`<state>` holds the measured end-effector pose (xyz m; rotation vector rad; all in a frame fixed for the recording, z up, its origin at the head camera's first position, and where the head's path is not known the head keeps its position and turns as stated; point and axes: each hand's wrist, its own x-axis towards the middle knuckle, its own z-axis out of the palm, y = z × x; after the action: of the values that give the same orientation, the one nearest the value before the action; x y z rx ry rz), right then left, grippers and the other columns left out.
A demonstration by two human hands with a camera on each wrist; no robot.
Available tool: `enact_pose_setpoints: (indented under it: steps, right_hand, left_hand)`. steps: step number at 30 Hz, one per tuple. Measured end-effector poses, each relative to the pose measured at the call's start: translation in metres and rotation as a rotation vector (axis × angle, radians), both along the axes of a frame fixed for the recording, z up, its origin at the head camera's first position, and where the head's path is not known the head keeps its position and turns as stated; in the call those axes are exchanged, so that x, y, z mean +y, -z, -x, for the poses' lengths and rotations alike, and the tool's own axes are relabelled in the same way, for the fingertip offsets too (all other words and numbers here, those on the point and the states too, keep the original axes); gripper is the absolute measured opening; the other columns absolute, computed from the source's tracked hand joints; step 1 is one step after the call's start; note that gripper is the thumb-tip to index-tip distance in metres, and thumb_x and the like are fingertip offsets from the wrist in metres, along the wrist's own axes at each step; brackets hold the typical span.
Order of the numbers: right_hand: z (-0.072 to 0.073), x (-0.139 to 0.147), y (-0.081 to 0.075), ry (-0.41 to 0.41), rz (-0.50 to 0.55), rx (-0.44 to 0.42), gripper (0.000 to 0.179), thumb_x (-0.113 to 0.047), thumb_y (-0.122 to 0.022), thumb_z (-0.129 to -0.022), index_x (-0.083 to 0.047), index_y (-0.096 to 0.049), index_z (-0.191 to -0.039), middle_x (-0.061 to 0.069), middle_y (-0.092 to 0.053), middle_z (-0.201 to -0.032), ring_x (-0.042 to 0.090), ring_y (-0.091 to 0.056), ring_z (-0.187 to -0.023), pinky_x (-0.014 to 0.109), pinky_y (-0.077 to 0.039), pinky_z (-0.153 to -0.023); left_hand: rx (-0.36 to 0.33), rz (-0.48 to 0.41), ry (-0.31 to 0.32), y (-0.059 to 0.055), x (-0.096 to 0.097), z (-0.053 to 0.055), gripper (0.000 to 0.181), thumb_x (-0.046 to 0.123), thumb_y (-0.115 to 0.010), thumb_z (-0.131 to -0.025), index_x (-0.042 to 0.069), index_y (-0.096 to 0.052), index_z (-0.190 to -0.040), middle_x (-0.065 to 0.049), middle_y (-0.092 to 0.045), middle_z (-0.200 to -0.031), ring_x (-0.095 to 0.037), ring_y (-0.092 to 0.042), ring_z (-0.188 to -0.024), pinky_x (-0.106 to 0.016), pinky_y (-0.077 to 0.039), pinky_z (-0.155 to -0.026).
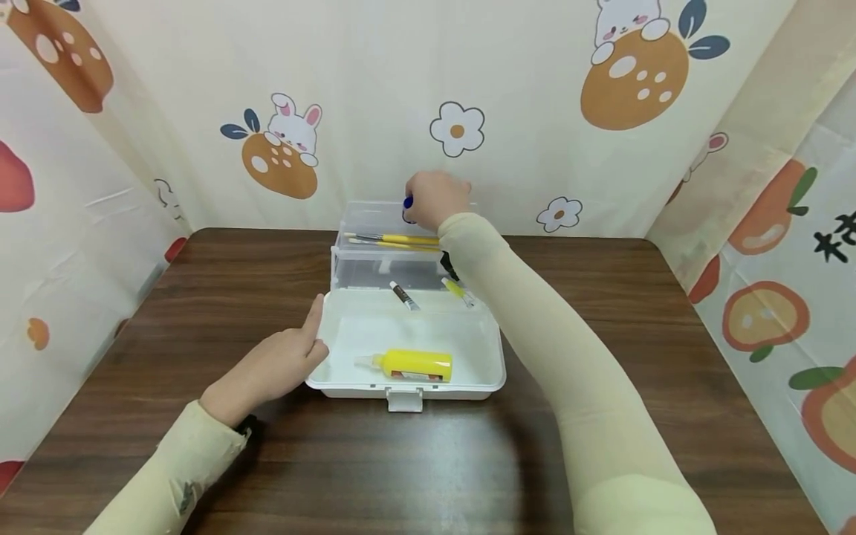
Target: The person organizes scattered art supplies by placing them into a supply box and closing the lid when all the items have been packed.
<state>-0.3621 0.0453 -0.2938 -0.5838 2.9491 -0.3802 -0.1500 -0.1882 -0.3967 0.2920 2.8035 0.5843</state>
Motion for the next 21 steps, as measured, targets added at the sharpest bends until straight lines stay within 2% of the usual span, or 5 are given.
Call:
enact_pose_setpoints:
  steps: [4,9,12,17,21]
  right_hand:
    - [0.001,-0.004,0.003,-0.004,-0.043,0.007,0.022,-0.030,-0.071,-0.089,-0.018,-0.073,-0.108,0.000,-0.068,-0.110,0.024,-0.055,-0.103,0.054,-0.038,-0.092]
    - [-0.002,-0.005,0.000,0.020,-0.009,0.016,0.055,-0.040,-0.070,-0.090,-0.015,-0.060,-0.137,0.005,-0.062,-0.132,0.028,-0.054,-0.119,0.056,-0.038,-0.100]
    - [-0.007,0.003,-0.002,0.039,0.104,0.052,0.062,-0.041,-0.067,-0.093,-0.011,-0.051,-0.145,0.011,-0.055,-0.138,0.030,-0.051,-0.125,0.052,-0.039,-0.104]
    - [-0.023,0.033,0.000,0.097,0.364,0.084,0.046,-0.032,-0.056,-0.100,-0.008,-0.055,-0.139,0.011,-0.054,-0.137,0.027,-0.051,-0.122,0.041,-0.042,-0.103]
    - [-0.029,0.070,0.017,0.185,0.504,0.066,0.041,-0.029,-0.048,-0.102,-0.007,-0.058,-0.136,0.011,-0.056,-0.133,0.027,-0.053,-0.115,0.043,-0.044,-0.098]
  left_hand:
    - [0.001,0.000,0.004,0.000,0.001,0.000,0.080,0.026,-0.035,-0.098,0.003,0.012,-0.157,0.003,-0.042,-0.053,-0.011,-0.030,-0.047,-0.031,-0.029,-0.046]
    - [0.006,0.007,0.009,0.000,0.001,0.001,0.080,0.026,-0.035,-0.097,0.002,0.013,-0.157,0.003,-0.043,-0.053,-0.011,-0.031,-0.048,-0.031,-0.030,-0.047]
    - [0.011,0.003,0.009,-0.001,0.002,0.000,0.080,0.026,-0.035,-0.097,0.001,0.011,-0.157,0.003,-0.042,-0.053,-0.011,-0.029,-0.048,-0.030,-0.028,-0.046]
    - [0.011,-0.002,0.013,-0.002,0.001,0.000,0.078,0.027,-0.035,-0.098,0.002,0.009,-0.158,0.002,-0.043,-0.053,-0.011,-0.029,-0.047,-0.031,-0.028,-0.046]
    - [0.004,-0.006,0.029,-0.003,-0.009,0.004,0.074,0.040,-0.031,-0.104,0.004,0.004,-0.159,-0.012,-0.066,-0.078,-0.019,-0.058,-0.064,-0.041,-0.048,-0.061]
